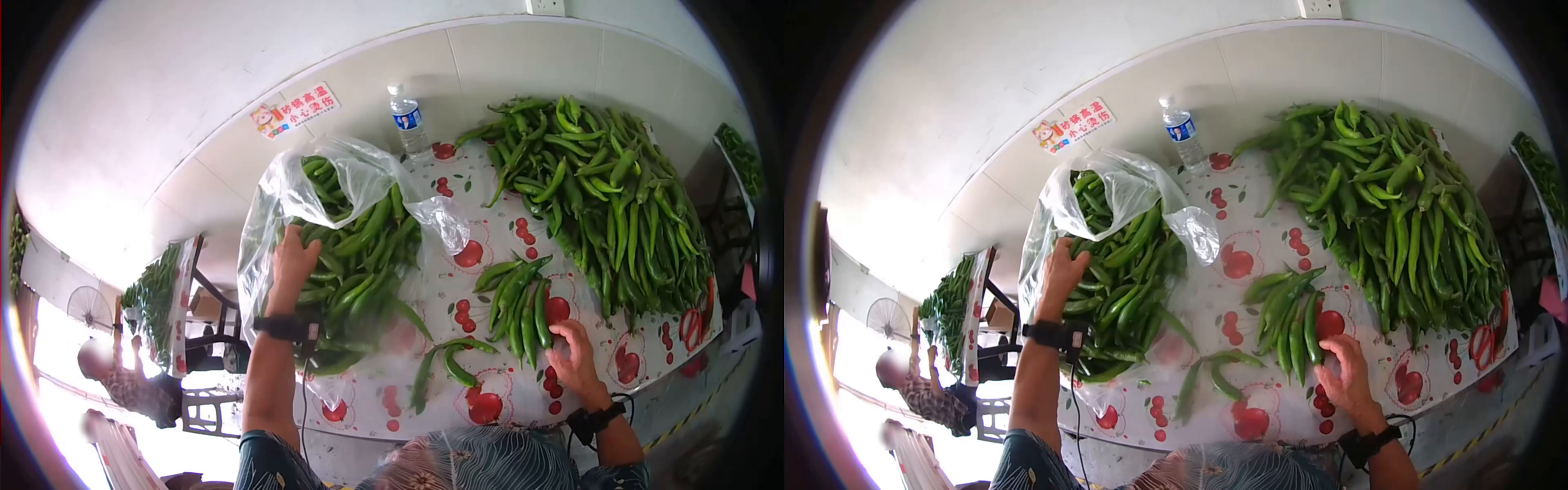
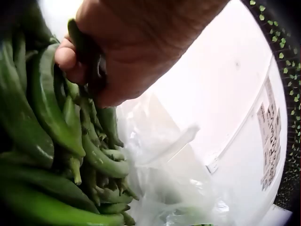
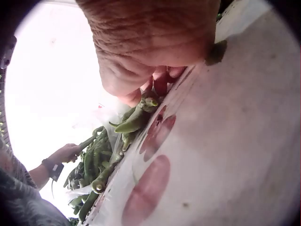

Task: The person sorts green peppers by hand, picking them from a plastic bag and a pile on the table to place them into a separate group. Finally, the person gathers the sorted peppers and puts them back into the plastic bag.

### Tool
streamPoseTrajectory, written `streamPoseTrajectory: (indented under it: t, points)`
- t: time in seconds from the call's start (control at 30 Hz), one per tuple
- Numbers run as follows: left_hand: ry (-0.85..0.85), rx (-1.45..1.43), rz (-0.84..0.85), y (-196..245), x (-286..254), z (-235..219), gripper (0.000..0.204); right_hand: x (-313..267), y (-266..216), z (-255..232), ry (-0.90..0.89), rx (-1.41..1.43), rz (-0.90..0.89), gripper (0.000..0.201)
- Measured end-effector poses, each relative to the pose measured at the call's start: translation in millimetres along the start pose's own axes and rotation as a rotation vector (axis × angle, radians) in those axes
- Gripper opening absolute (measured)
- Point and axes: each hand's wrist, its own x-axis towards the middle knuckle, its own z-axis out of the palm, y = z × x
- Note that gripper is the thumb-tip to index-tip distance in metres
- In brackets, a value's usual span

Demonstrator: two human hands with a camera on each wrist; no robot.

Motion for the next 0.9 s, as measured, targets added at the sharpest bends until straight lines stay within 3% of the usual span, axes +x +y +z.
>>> streamPoseTrajectory:
  t: [0.1,0.17,0.23,0.37,0.4,0.43,0.53,0.67,0.9]
  points:
    - [-0.033,0.035,-0.021,6.1,44.0,30.1,0.054,2.2,-0.6,0.5,0.005,0.0,0.016,0.039]
    - [0.164,-0.008,0.182,7.9,56.3,44.6,0.057,2.9,0.8,1.4,0.006,-0.01,0.008,0.039]
    - [0.182,0.115,0.322,6.2,77.6,58.1,0.055,4.6,1.0,1.6,0.005,-0.012,0.014,0.039]
    - [0.088,0.219,0.308,-12.2,112.7,92.0,0.038,4.9,1.4,3.1,0.015,-0.016,0.028,0.038]
    - [0.134,0.25,0.351,1.6,105.9,82.0,0.033,4.5,0.9,3.7,0.016,-0.015,0.041,0.037]
    - [0.067,0.275,0.291,14.9,105.9,73.4,0.032,5.3,0.3,3.8,0.014,-0.016,0.051,0.037]
    - [-0.03,0.258,0.283,12.1,122.3,70.6,0.031,6.2,0.3,5.9,0.037,-0.017,0.06,0.036]
    - [0.015,0.245,0.337,-2.6,124.8,80.0,0.031,5.6,2.4,8.5,0.057,-0.017,0.036,0.037]
    - [-0.003,0.245,0.427,-30.0,121.8,89.1,0.047,0.3,6.0,7.0,0.053,-0.025,0.021,0.039]
